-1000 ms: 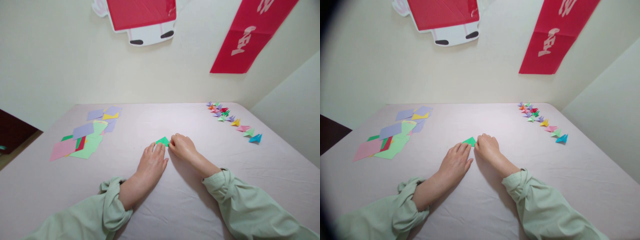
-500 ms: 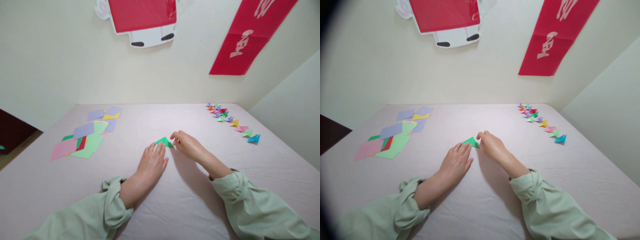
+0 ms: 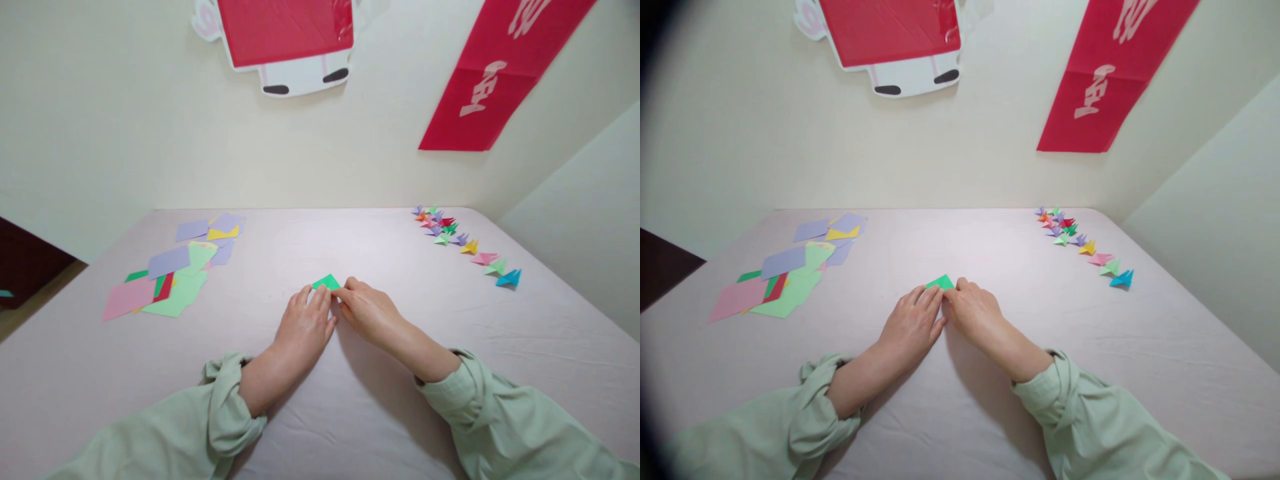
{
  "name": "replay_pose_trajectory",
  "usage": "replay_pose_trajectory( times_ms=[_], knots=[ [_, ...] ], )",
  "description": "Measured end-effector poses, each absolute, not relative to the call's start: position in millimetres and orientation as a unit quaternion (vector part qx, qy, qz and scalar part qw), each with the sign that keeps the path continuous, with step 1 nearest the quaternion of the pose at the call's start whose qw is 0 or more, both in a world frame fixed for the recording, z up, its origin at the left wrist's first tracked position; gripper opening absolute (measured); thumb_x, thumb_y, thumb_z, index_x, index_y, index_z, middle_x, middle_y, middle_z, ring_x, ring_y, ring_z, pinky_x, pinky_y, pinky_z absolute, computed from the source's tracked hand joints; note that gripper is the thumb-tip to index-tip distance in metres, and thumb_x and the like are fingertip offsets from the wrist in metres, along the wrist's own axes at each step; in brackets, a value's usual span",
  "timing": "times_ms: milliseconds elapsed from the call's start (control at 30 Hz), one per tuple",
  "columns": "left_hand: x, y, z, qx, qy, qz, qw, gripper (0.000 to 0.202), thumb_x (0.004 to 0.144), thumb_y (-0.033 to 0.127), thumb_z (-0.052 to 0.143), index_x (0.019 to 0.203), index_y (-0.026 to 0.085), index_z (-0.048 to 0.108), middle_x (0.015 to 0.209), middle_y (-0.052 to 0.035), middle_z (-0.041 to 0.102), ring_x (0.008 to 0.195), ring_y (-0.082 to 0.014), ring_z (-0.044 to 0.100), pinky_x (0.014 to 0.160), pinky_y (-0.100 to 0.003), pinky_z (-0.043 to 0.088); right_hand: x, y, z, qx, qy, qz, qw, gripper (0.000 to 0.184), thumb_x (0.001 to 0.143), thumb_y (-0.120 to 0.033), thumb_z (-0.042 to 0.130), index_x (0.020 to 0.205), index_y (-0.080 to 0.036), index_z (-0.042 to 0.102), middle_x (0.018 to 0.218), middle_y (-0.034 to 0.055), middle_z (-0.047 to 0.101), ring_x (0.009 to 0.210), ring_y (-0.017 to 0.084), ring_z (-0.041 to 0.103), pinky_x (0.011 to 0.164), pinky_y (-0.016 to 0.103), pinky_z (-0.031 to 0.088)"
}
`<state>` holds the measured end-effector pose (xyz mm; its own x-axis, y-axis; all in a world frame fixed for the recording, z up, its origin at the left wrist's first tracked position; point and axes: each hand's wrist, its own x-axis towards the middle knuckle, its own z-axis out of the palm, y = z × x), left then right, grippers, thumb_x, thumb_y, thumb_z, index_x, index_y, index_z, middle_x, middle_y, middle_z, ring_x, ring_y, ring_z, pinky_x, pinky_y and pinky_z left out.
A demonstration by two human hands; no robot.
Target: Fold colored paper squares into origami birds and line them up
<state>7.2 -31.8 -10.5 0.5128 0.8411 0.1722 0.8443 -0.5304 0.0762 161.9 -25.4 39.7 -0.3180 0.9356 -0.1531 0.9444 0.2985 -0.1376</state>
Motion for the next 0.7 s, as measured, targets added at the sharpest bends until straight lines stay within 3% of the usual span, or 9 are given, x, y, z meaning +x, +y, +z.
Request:
replay_pose_trajectory(
  times_ms=[500,700],
  knots=[
    [-8,-29,-5,-0.864,-0.494,-0.086,0.044,0.037,0.09,0.028,0.049,0.124,0.013,0.052,0.127,-0.0146,0.057,0.118,-0.0285,0.05,0.097,-0.044,0.038,177,-30,38,0.588,0.802,-0.106,0.004,0.025,0.093,-0.014,0.042,0.09,-0.018,0.066,0.091,0.0081,0.06,0.081,0.018,0.059,0.063,0.027,0.036],
    [-18,-27,-4,-0.856,-0.509,-0.081,0.046,0.036,0.091,0.027,0.048,0.123,0.011,0.051,0.124,-0.0157,0.059,0.118,-0.0289,0.05,0.096,-0.044,0.039,185,-34,40,0.596,0.796,-0.108,0.003,0.027,0.094,-0.016,0.04,0.091,-0.019,0.067,0.092,0.0075,0.06,0.082,0.018,0.058,0.062,0.026,0.034]
  ],
)
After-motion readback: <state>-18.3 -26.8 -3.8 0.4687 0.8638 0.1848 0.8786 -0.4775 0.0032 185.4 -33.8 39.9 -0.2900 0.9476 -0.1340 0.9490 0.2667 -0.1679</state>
